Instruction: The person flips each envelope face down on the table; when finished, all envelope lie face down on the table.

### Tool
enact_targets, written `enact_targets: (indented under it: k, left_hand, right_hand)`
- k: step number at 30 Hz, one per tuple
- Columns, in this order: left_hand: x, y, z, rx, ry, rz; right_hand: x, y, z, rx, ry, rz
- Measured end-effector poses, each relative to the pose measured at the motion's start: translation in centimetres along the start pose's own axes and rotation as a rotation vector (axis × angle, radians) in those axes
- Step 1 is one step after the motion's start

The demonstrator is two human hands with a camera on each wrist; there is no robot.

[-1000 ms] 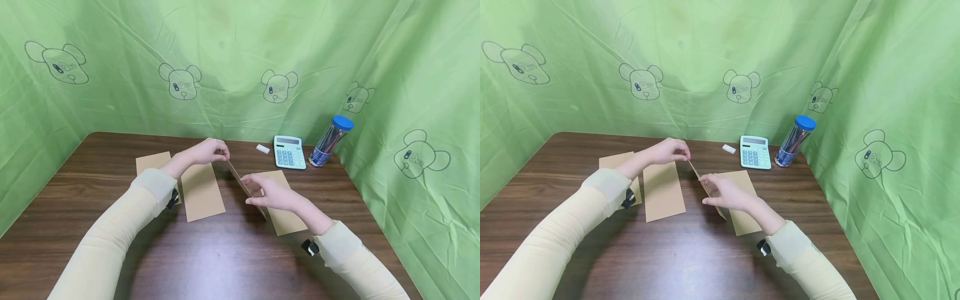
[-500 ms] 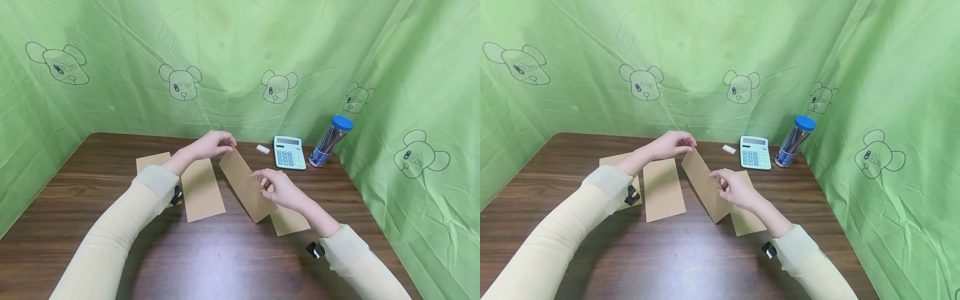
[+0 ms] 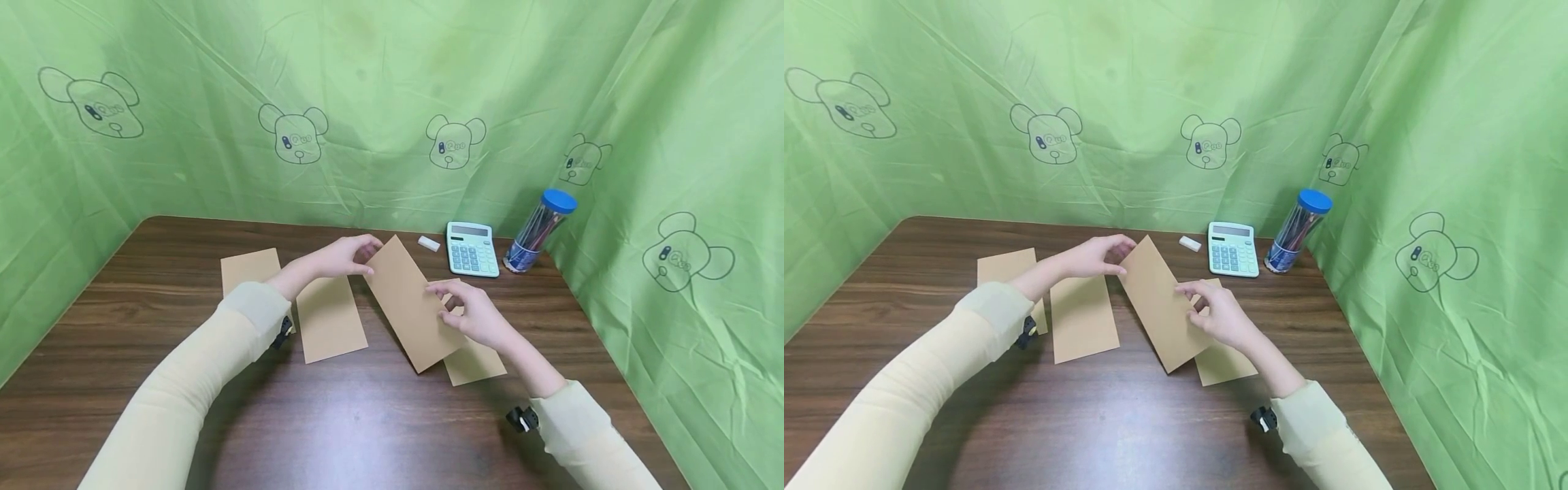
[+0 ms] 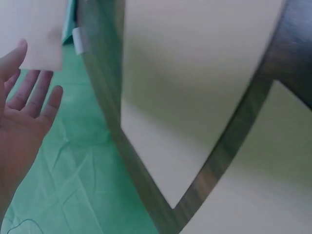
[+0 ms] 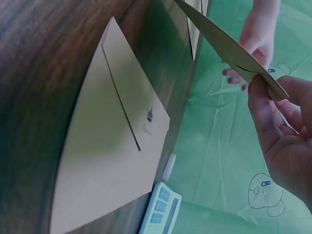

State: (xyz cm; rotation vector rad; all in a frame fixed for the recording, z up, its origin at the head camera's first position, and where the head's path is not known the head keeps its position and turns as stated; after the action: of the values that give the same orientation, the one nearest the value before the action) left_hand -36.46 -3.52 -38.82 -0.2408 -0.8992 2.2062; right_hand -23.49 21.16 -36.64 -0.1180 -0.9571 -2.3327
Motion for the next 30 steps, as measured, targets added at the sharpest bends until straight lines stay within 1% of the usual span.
enact_targets:
  k: [2,4,8,11,17,20,25,28,30]
  left_hand:
    - [0.0,0.4,-0.5,0.018,0.018,0.012]
    - [0.0,0.6,-0.8,0.029,0.022,0.016]
    - [0.1,0.8,-1.1,0.045,0.019,0.022]
    - [0.2,0.9,-1.3,0.034,0.011,0.027]
    - [0.3,1.0,-1.6,0.005,-0.016,0.008]
    - [0.3,1.1,-1.8,0.014,-0.011,-0.001]
    - [0.2,1.5,-2.6,0.091,0.021,-0.011]
    - [0.3,2.0,-3.2,0.151,0.043,-0.010]
    - [0.3,2.3,-3.5,0.175,0.058,-0.005]
  right_hand:
    - [0.0,-0.1,-0.2,0.016,-0.011,0.003]
    - [-0.1,-0.2,-0.4,0.028,-0.017,-0.003]
    - [-0.2,-0.6,-0.9,0.063,-0.014,-0.051]
    - [-0.4,-1.3,-1.4,0.078,-0.011,-0.081]
    - [-0.8,-2.4,-2.2,0.026,-0.005,-0.064]
    - [-0.8,-3.0,-2.8,0.022,0.030,-0.073]
    - [-0.9,-3.8,-4.0,0.037,0.124,-0.112]
    - [-0.9,-3.9,-4.6,0.002,0.166,-0.104]
    - [-1.0,-3.8,-4.9,-0.032,0.189,-0.095]
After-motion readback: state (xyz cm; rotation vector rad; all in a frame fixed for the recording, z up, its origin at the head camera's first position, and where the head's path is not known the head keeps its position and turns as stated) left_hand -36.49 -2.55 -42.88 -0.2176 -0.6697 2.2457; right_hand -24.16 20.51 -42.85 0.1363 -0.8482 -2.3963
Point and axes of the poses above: each hand's wrist, its own x-axis towards the middle knuckle, its own z-axis out of the back of the hand, y = z × x, the point moved 4 cm from there along x, towards the middle knuckle, and after that the axes turned 3 degrees about z, right-handed, at the moved point
